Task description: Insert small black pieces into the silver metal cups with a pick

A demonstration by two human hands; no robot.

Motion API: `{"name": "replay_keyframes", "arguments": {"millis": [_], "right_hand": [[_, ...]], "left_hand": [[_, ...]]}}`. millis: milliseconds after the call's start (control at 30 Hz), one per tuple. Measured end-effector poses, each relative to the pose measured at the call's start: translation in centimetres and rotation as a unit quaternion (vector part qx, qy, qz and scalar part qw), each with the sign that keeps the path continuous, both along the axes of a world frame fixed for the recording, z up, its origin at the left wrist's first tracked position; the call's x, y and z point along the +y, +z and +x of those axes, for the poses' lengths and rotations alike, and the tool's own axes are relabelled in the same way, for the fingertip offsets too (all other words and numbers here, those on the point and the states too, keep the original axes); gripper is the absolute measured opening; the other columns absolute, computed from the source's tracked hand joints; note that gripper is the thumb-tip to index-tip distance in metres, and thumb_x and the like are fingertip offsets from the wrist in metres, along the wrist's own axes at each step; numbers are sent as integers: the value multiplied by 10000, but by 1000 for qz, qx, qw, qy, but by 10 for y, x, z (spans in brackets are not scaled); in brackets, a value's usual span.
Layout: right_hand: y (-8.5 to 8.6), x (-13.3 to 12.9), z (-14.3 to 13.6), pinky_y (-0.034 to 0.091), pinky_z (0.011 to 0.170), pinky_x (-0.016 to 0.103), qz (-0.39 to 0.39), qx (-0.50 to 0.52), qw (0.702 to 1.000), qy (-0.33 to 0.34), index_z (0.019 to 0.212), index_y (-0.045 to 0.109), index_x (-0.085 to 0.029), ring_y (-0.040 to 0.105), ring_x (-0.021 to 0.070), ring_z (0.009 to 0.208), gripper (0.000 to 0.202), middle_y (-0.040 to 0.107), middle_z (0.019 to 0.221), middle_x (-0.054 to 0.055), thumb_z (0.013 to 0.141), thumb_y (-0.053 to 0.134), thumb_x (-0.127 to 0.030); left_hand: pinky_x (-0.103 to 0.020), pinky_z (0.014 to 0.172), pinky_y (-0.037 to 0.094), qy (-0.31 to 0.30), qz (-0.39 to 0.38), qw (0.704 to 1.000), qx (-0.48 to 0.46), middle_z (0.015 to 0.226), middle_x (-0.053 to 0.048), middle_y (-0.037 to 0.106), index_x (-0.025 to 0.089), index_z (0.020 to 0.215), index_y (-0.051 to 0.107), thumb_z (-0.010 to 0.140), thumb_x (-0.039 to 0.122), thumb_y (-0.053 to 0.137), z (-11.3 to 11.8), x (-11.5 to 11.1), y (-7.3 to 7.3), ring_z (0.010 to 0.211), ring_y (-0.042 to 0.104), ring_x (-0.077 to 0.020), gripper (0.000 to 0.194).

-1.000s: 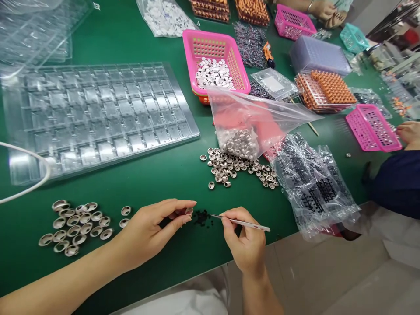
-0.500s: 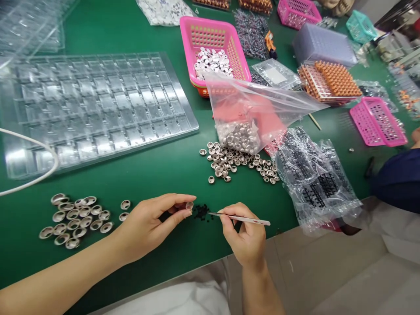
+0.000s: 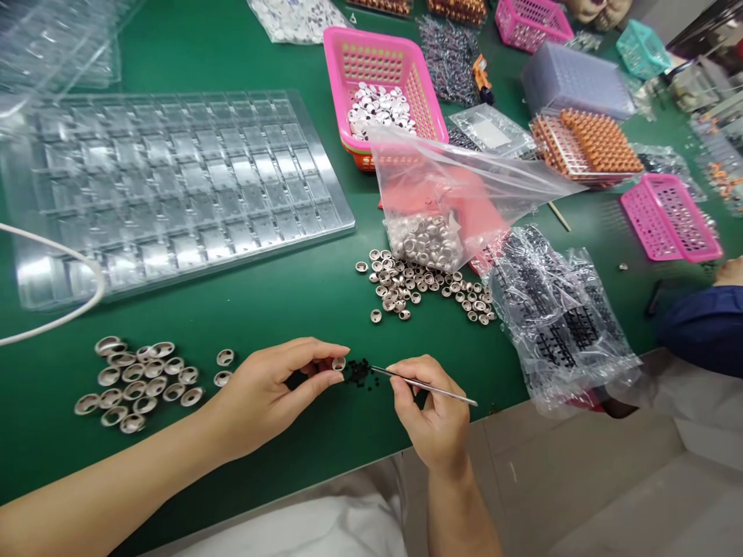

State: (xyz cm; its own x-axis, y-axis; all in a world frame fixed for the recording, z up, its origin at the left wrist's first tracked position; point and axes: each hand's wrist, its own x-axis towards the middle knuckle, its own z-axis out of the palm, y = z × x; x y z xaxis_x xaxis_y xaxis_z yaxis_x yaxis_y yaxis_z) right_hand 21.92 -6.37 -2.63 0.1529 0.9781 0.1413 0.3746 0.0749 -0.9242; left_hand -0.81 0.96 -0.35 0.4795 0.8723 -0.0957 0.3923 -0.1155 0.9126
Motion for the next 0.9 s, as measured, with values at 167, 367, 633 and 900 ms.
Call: {"name": "replay_keyframes", "arguments": {"millis": [167, 367, 633, 900], "right_hand": [[0, 1, 0, 570, 748, 341, 4, -12, 1000, 7, 1024, 684, -263, 699, 195, 868, 189, 740, 947, 39, 905, 656, -119], [-3, 0, 1, 567, 704, 318, 25, -32, 999, 4, 1029, 680, -257, 690, 182, 853, 223, 733, 943, 37, 898, 651, -79], [-3, -3, -2, 569, 689, 312, 47, -32, 998, -20, 1025, 679, -247, 681, 180, 837, 248, 721, 913, 34, 874, 665, -50], [-3, -1, -2, 579, 690, 321, 69, -35, 997, -10, 1037, 675, -229, 688, 183, 840, 269, 730, 926, 43, 866, 654, -22]], "left_hand": [[-223, 654, 539, -2, 0, 1000, -2, 892, -32, 766, 174, 1080, 755, 937, 236, 618, 1, 0, -1, 739, 688, -148, 207], [-226, 655, 539, 0, -2, 1000, 2, 897, -32, 771, 174, 1094, 757, 936, 232, 627, 0, 0, 0, 735, 693, -149, 213], [-209, 663, 545, 0, -1, 1000, -13, 891, -31, 766, 160, 1098, 756, 932, 216, 647, 0, 0, -1, 743, 697, -142, 206], [-187, 628, 552, 9, -2, 1000, -21, 896, -40, 777, 149, 1084, 767, 918, 212, 669, 1, -1, -2, 735, 708, -138, 203]]}}
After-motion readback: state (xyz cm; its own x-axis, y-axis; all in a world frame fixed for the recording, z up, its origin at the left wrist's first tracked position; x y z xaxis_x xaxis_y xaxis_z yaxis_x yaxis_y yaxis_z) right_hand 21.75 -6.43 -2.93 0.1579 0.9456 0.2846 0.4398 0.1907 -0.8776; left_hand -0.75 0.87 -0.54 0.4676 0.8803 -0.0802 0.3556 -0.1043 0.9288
